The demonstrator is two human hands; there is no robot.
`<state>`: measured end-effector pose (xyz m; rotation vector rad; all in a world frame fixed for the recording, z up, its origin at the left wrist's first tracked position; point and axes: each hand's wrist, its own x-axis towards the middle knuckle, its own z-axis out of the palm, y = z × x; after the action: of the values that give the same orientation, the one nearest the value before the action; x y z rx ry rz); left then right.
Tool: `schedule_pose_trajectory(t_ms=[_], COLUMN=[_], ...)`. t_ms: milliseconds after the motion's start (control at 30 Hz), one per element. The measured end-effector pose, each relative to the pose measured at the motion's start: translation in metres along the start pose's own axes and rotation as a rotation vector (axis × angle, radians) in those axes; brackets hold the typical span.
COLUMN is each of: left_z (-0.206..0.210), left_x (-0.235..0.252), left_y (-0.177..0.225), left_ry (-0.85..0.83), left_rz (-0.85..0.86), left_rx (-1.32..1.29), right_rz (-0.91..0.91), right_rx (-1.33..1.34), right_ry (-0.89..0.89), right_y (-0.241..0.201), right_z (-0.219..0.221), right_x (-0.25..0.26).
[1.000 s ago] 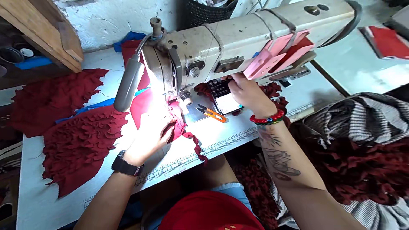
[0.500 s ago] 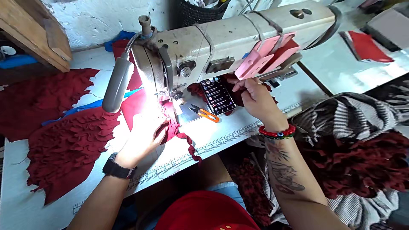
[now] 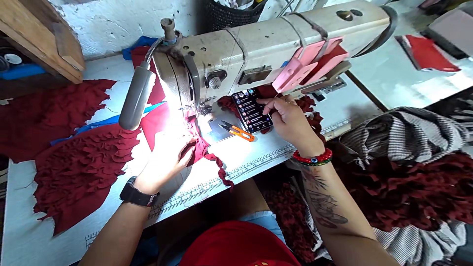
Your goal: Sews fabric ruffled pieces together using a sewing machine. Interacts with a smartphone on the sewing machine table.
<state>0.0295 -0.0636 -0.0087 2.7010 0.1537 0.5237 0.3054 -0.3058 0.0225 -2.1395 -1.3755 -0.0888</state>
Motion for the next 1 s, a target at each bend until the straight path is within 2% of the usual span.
schedule_pose_trajectory(t_ms=[333,433,633,833,1000], left_z=[0.0,-0.001,-0.001,0.0,0.0], left_x=[-0.001,0.0,-0.001,-0.001,-0.001], left_y=[0.0,0.0,0.001,0.001,0.001], left_ry=[-0.017,-0.017,-0.012,0.007,0.014], left_rz=[-0.013,-0.008,-0.008,0.002,0.002], left_rx=[0.007,0.009,0.004,0.014,0.006], right_rz=[-0.118,-0.125,-0.132,-0.07,-0.031], right_rx=[-0.213,-0.198,-0.154,-0.144,-0.083], right_ry=[-0.085,-0.082,0.065,0.057,0.063], right_y=[-0.012,-0.011,-0.01,-0.008,-0.027], right_z=[0.01,0.005,-0.008,-0.007,-0.007], right_x=[0.015,0.014,0.006,0.003,-0.002])
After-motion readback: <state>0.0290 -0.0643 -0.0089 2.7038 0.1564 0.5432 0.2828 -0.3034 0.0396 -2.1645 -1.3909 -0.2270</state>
